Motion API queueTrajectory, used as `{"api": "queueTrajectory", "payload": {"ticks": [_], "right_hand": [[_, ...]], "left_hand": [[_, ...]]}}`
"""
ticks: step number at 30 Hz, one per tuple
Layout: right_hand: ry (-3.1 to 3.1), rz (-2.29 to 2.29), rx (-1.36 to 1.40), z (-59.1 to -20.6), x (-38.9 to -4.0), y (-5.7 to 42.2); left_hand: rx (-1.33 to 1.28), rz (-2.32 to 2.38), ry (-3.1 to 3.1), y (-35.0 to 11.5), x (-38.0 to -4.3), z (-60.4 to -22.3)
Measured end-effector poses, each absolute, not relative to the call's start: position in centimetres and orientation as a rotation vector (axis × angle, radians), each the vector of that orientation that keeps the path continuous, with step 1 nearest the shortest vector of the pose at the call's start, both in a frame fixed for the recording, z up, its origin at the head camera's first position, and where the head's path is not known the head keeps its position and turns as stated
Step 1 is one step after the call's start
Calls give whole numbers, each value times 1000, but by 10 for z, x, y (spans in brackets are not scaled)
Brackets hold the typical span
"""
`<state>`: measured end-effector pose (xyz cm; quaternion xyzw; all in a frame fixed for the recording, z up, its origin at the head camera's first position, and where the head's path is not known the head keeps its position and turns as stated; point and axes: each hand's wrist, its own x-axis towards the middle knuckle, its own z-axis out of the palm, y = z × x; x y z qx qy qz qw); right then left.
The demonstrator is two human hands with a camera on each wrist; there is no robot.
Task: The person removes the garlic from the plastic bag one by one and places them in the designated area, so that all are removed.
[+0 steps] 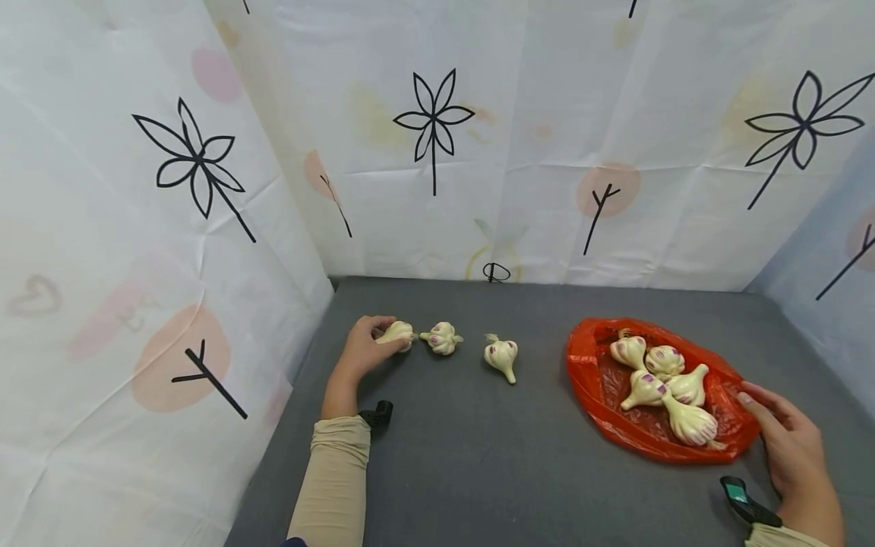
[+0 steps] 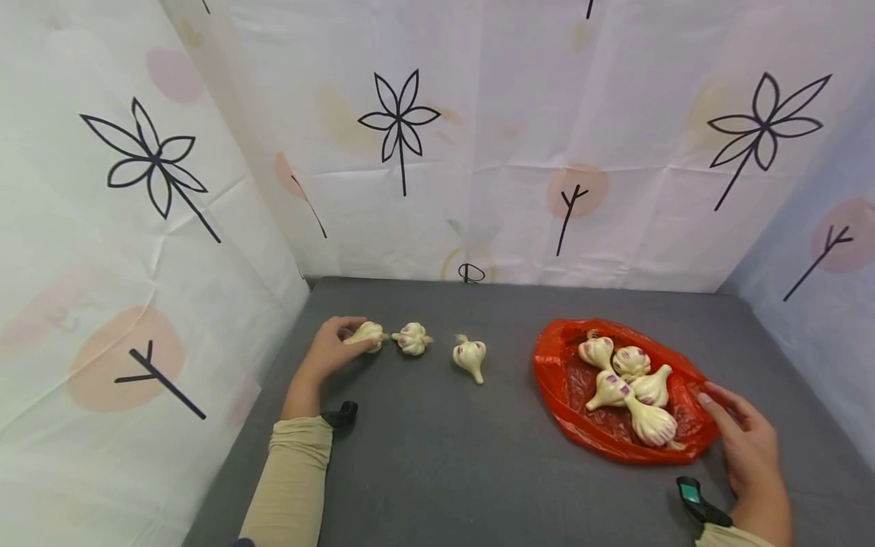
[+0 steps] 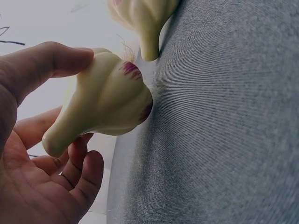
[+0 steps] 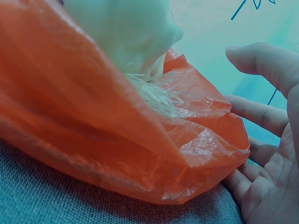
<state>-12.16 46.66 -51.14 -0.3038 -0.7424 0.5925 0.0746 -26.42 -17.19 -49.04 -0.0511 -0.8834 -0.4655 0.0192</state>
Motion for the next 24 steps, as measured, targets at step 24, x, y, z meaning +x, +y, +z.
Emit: {"api": "queueTrajectory", "payload": {"ticks": [24], "right_hand": [[-2254, 1738, -915, -510, -122, 465]], "left_hand": [[-177, -1444, -2779, -164, -267, -500]]}}
